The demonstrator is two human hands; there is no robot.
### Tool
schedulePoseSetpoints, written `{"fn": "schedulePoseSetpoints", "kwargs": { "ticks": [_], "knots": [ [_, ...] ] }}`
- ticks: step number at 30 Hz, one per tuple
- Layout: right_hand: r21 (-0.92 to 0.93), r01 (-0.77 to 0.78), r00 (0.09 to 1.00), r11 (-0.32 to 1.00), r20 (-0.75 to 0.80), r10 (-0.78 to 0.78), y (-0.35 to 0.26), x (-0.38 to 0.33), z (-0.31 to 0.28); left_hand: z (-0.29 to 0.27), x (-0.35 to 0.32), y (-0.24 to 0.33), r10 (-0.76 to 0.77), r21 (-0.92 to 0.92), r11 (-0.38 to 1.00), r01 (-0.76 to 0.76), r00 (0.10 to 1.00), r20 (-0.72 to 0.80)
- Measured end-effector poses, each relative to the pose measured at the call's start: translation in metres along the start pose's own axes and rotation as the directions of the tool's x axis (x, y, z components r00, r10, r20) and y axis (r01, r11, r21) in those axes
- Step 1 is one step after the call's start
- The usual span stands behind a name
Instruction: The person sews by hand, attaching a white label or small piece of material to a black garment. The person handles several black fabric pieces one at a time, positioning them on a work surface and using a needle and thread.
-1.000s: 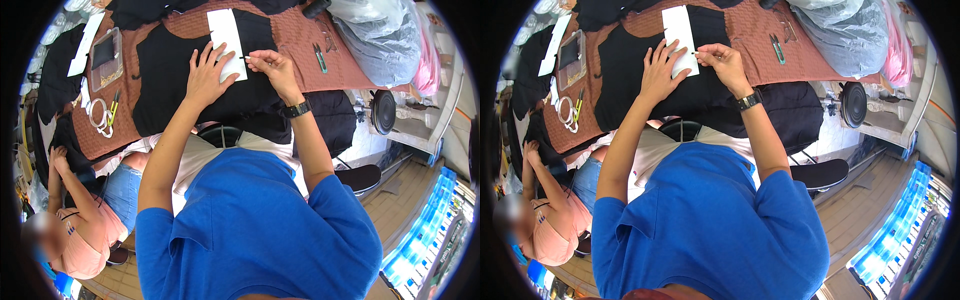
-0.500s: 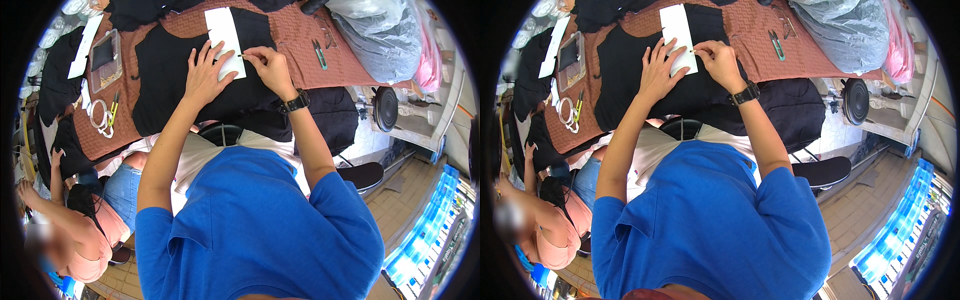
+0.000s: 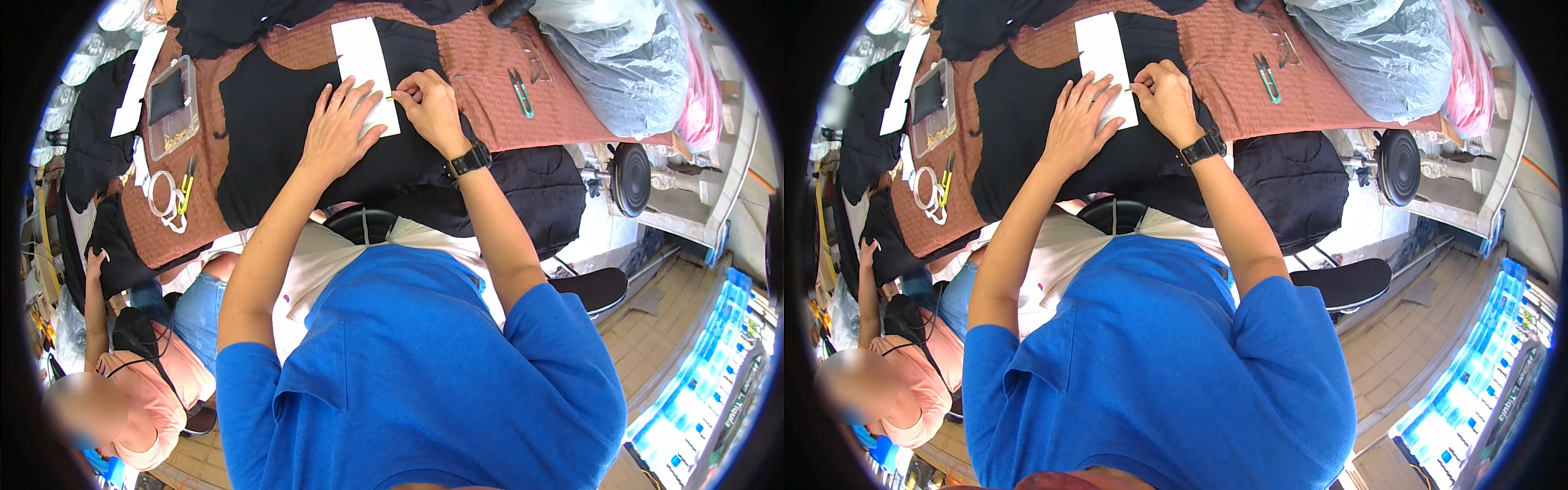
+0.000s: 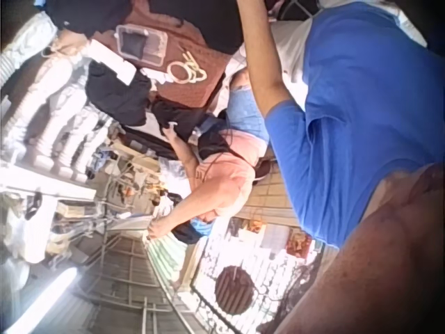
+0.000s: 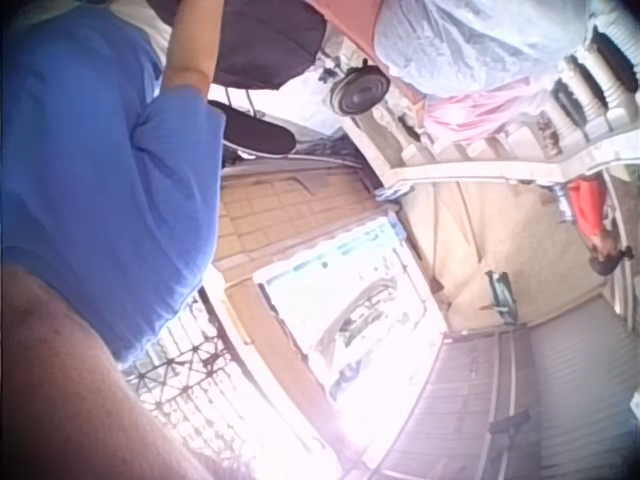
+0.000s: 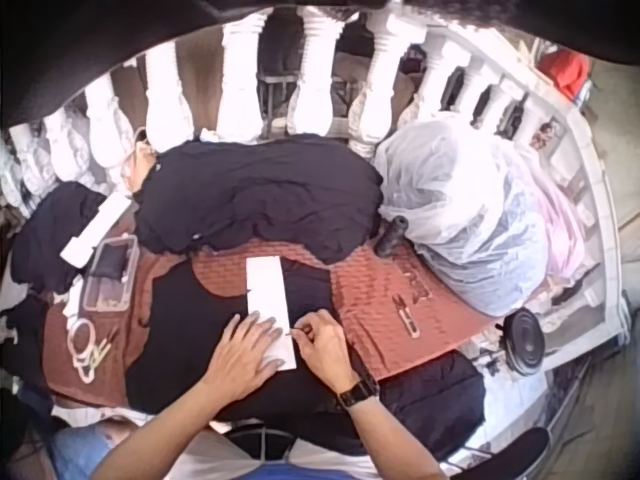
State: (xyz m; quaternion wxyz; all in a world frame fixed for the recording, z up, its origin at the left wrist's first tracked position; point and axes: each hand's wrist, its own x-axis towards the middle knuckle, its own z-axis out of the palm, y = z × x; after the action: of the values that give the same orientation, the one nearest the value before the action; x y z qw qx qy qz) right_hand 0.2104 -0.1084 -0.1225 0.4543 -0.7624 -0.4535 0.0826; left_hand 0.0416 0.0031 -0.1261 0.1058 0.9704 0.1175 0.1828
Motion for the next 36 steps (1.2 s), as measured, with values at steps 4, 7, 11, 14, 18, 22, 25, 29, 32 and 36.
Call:
{"fn": "schedulePoseSetpoints", "kwargs": {
  "ticks": [4, 7, 11, 14, 18, 22, 25, 29, 32, 36],
  "knots": [
    [-0.021, -0.03, 0.999, 0.999, 0.027, 0.03, 0.0014, 0.0042, -0.0023, -0.0029, 0.0009, 0.0016, 0.01, 0.001, 1.0, -0.01, 1.0, 0.012],
    [-0.015, -0.033, 0.999, 0.999, 0.032, 0.033, -0.0001, 0.0031, -0.0036, -0.0034, 0.0009, 0.0028, 0.018, 0.014, 1.0, -0.018, 1.0, 0.004],
    [0.001, -0.027, 0.999, 1.0, 0.023, 0.027, 0.0007, 0.0019, -0.0025, -0.0032, 0.0006, 0.0035, 0.012, 0.013, 1.0, -0.012, 1.0, 0.003],
    [-0.018, -0.027, 0.999, 0.999, 0.036, 0.028, -0.0001, 0.0015, -0.0035, -0.0025, 0.0004, 0.0035, 0.005, 0.004, 1.0, -0.006, 1.0, 0.003],
    [0.04, -0.06, 0.998, 0.997, 0.01, 0.059, 0.0061, 0.0057, -0.0002, -0.003, 0.0004, 0.0035, 0.0, -0.005, 1.0, 0.0, 1.0, 0.002],
    [0.003, -0.059, 0.998, 0.998, -0.01, 0.059, 0.0048, 0.0058, 0.0025, -0.0037, 0.0003, 0.0035, -0.003, -0.013, 1.0, 0.003, 1.0, 0.004],
    [0.0, -0.06, 0.998, 0.998, 0.001, 0.06, 0.0034, 0.0065, 0.0007, -0.0033, 0.0005, 0.0042, -0.007, -0.017, 1.0, 0.007, 1.0, 0.005],
    [-0.006, -0.049, 0.999, 0.999, 0.003, 0.049, 0.0017, 0.0066, -0.0003, -0.0035, 0.0003, 0.0045, -0.011, -0.019, 1.0, 0.011, 1.0, 0.005],
    [-0.012, -0.035, 0.999, 0.999, -0.004, 0.035, 0.0032, 0.0056, 0.0001, -0.0015, 0.0001, 0.0038, -0.011, -0.02, 1.0, 0.011, 1.0, 0.001],
    [-0.015, -0.036, 0.999, 0.999, -0.006, 0.036, 0.0022, 0.0056, 0.0, -0.0015, 0.0, 0.0036, -0.003, -0.031, 1.0, 0.003, 1.0, -0.009]
  ]
}}
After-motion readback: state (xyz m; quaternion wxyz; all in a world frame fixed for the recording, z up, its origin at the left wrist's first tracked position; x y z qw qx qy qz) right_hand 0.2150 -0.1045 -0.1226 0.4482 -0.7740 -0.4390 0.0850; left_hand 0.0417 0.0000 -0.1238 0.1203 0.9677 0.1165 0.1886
